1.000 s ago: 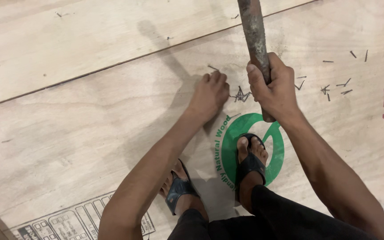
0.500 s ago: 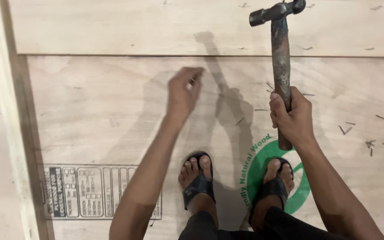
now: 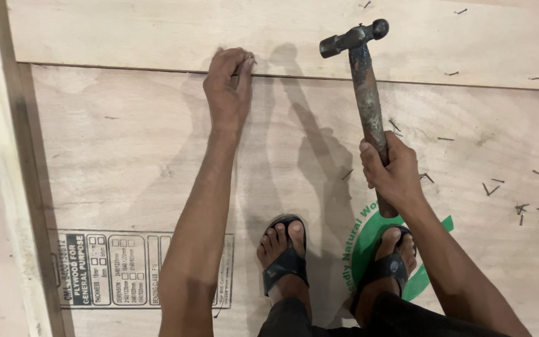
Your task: The person hammers nails into wooden planks and applies dots of white glue along the edge of a plank using their finger.
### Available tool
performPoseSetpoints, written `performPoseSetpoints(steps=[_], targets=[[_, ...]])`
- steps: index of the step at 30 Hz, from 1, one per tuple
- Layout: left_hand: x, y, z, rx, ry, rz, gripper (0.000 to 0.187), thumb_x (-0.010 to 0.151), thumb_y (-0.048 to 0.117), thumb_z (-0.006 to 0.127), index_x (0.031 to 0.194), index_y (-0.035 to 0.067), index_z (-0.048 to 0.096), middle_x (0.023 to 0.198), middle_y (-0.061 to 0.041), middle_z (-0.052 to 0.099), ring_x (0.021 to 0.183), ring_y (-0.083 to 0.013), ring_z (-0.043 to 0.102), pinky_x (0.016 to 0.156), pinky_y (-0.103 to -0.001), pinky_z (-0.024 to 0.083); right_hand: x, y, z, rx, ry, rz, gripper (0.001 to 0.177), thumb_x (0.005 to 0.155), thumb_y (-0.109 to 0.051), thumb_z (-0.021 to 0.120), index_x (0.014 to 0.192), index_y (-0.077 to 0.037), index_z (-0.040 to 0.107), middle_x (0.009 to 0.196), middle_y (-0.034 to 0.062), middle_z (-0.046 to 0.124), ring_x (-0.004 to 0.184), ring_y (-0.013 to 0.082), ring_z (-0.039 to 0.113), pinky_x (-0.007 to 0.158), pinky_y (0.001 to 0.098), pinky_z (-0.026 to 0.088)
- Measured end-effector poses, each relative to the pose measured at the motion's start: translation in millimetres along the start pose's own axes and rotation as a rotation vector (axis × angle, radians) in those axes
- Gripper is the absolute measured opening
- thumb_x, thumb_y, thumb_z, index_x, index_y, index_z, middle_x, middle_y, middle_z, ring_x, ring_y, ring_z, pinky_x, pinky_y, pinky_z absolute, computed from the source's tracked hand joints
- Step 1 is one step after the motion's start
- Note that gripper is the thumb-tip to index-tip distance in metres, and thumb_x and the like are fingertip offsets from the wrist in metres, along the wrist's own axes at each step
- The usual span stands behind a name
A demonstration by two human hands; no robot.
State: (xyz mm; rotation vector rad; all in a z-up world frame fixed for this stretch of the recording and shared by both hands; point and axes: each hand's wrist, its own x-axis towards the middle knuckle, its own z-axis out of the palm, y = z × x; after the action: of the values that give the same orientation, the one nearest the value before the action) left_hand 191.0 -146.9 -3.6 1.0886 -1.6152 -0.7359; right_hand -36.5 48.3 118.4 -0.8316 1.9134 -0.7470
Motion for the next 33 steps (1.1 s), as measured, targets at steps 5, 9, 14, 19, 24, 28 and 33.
performPoseSetpoints(steps=[5,9,14,19,24,28,33], targets=[[-5,-8,0,-0.013,-0.026,-0.071,0.009,0.098,-0.005,0.070,0.106,-0.001,0.068,0.109,-0.013,0.070,0.107,-0.0253,0.068,0.118,-0.042,0.046,3,1,2,0.007,-0.010,0.000,0.023,0.103,-0.022,0.063,0.096,-0.001,0.057,0.065,-0.0001,0.053,0.050,0.0069,0.051,0.044,0.0278,0.046],[-2,-8,-3,-0.034,-0.040,-0.062,0.010,0.100,-0.006,0.069,0.109,0.000,0.068,0.111,-0.011,0.071,0.115,-0.0258,0.066,0.111,-0.037,0.053,4,0,6,-0.018,-0.026,-0.015,0.023,0.102,-0.023,0.062,0.097,-0.002,0.058,0.065,0.0000,0.055,0.050,0.0067,0.052,0.044,0.0271,0.047],[-2,-7,-2,0.022,-0.035,-0.015,0.011,0.101,-0.005,0.070,0.110,0.001,0.068,0.112,-0.011,0.072,0.117,-0.0259,0.066,0.115,-0.040,0.051,5,-2,7,-0.072,-0.055,-0.016,0.024,0.102,-0.025,0.063,0.098,-0.002,0.060,0.061,0.0003,0.056,0.049,0.0071,0.053,0.044,0.0269,0.046],[-4,-10,2,0.055,-0.006,0.015,0.011,0.101,-0.006,0.071,0.110,0.001,0.068,0.113,-0.009,0.072,0.118,-0.0254,0.066,0.119,-0.043,0.048,3,-2,6,-0.151,-0.063,-0.052,0.024,0.103,-0.025,0.063,0.099,-0.001,0.061,0.059,-0.0001,0.057,0.048,0.0072,0.054,0.044,0.0270,0.044],[-4,-11,2,0.065,-0.001,0.062,0.016,0.094,-0.007,0.076,0.107,-0.001,0.067,0.115,-0.010,0.069,0.119,-0.0281,0.064,0.116,-0.042,0.049,4,-16,11,-0.445,-0.026,-0.248,0.022,0.098,-0.018,0.066,0.109,0.001,0.061,0.056,0.0096,0.057,0.044,0.0184,0.054,0.046,0.0324,0.040],[-6,-9,4,0.033,0.028,0.063,0.017,0.092,-0.009,0.077,0.104,0.001,0.068,0.114,-0.010,0.068,0.119,-0.0278,0.064,0.120,-0.045,0.046,2,-35,12,-0.475,-0.029,-0.341,0.029,0.099,-0.015,0.065,0.119,0.003,0.056,0.061,0.0115,0.062,0.048,0.0225,0.061,0.046,0.0360,0.045],[-4,-6,1,0.078,0.005,0.021,0.018,0.090,-0.008,0.078,0.103,0.000,0.069,0.112,-0.009,0.070,0.119,-0.0291,0.064,0.115,-0.042,0.049,1,-48,19,-0.466,0.004,-0.628,0.035,0.100,-0.012,0.062,0.126,0.008,0.047,0.068,0.0148,0.067,0.057,0.0305,0.070,0.052,0.0425,0.053]])
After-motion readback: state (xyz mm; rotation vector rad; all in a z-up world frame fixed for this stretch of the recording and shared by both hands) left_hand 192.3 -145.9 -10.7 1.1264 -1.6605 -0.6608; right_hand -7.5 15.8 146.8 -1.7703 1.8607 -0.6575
